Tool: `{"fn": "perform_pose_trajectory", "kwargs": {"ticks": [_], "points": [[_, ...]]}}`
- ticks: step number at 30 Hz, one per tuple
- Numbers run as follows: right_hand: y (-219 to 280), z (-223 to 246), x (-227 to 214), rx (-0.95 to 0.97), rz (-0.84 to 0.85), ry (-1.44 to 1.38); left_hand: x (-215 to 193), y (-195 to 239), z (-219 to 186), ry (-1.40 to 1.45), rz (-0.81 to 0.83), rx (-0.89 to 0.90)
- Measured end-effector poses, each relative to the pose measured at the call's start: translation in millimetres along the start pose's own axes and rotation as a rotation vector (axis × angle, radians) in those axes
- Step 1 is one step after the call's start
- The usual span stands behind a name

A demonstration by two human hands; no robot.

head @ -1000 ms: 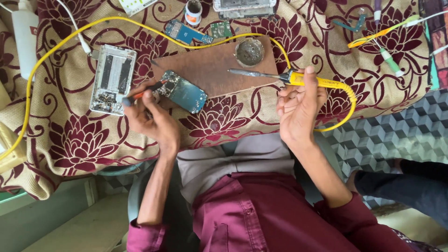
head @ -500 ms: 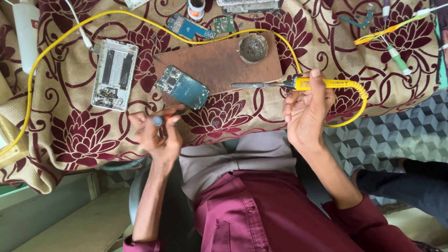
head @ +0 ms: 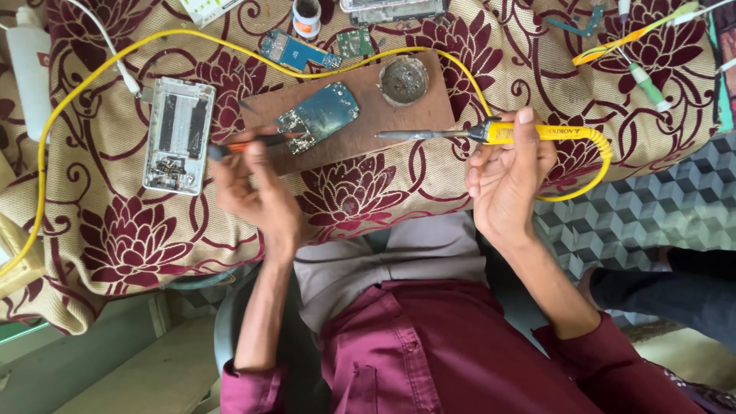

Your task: The person uses a soldering iron and a screwdriver to work on a small blue circuit board placed on a wooden board. They repeatedly apply the soldering iron to various points on the board while holding it steady with the screwdriver.

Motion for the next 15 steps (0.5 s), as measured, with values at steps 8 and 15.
{"fn": "perform_pose_trajectory", "kwargs": {"ticks": [8,15], "points": [[-18,-14,-5,-0.155,0.1,0.101,-18,-7,28,-0.037,-0.139,0.002],[-28,-36,-11,-0.362,0.22,0.321,-2,-15,36,-0.144,-0.002,0.08]]}}
Point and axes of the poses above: each hand's wrist, its own y-axis away from the middle knuckle, its own x-axis out of the palm, z = x × y, the point moved 7 cm from there along -y, towards the middle knuckle, and after that the axes turned 3 degrees about x, right-handed, at the moved point
